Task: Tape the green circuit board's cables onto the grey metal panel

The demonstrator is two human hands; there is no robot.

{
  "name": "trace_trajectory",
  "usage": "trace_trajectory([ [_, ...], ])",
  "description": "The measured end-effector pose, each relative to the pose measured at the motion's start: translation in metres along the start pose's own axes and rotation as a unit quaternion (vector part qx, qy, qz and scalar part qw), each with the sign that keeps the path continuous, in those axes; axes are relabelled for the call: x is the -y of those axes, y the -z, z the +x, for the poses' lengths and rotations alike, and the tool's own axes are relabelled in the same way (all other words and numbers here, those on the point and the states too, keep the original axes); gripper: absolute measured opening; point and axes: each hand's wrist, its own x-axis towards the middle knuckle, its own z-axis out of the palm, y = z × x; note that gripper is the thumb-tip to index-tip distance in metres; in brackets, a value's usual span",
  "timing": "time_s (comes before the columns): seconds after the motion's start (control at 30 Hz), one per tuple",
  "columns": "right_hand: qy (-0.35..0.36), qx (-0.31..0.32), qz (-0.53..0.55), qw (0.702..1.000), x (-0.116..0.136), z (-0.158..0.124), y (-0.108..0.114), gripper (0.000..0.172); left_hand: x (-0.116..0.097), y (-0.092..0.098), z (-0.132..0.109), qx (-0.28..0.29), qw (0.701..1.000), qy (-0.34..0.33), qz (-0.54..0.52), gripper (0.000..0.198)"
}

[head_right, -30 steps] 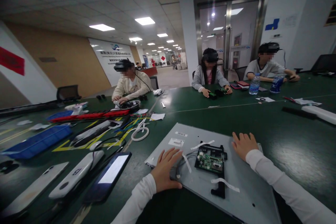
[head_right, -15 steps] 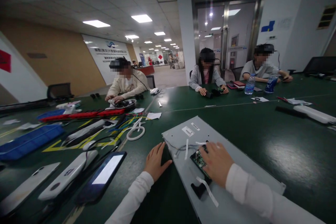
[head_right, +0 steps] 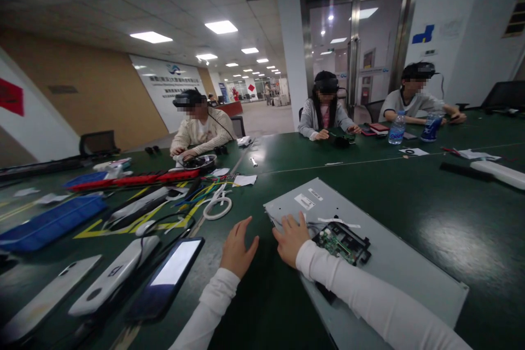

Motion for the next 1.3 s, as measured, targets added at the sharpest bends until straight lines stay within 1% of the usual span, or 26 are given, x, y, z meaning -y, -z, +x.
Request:
trace_trajectory([
  [0.13,-0.047,0.002,-0.037,0.998,-0.026,-0.004,0.001,0.040,0.000,0.001,0.000,0.010,1.000,0.009,-0.003,0.044],
  [0.23,-0.086,0.009,-0.059,0.995,-0.058,-0.012,0.002,0.039,-0.001,0.001,0.000,0.015,1.000,0.016,-0.006,0.044],
  [0.33,-0.107,0.023,-0.079,0.991,-0.097,-0.024,0.001,0.040,-0.001,0.000,-0.001,0.021,1.000,0.018,-0.006,0.045],
  [0.47,-0.134,0.059,-0.111,0.983,-0.156,-0.046,0.002,0.042,0.000,-0.002,-0.003,0.033,0.999,0.024,-0.005,0.045],
  [0.63,-0.206,0.081,-0.152,0.963,-0.228,-0.076,0.002,0.043,0.000,-0.002,-0.003,0.044,0.999,0.025,-0.007,0.045],
  [0.77,-0.269,0.095,-0.166,0.944,-0.270,-0.095,0.004,0.044,-0.001,-0.001,-0.003,0.051,0.998,0.024,-0.009,0.044],
  [0.9,-0.319,0.106,-0.176,0.925,-0.296,-0.105,0.002,0.045,-0.001,-0.002,-0.004,0.061,0.998,0.029,-0.011,0.044],
  [1.07,-0.358,0.107,-0.185,0.909,-0.318,-0.107,-0.005,0.043,0.000,-0.004,-0.005,0.061,0.998,0.029,-0.010,0.045],
  [1.17,-0.398,0.103,-0.179,0.894,-0.325,-0.106,-0.008,0.044,-0.001,-0.005,-0.006,0.069,0.997,0.035,-0.003,0.047],
  [1.3,-0.478,0.087,-0.141,0.863,-0.326,-0.107,-0.009,0.045,-0.001,-0.006,-0.007,0.067,0.997,0.032,-0.002,0.048],
])
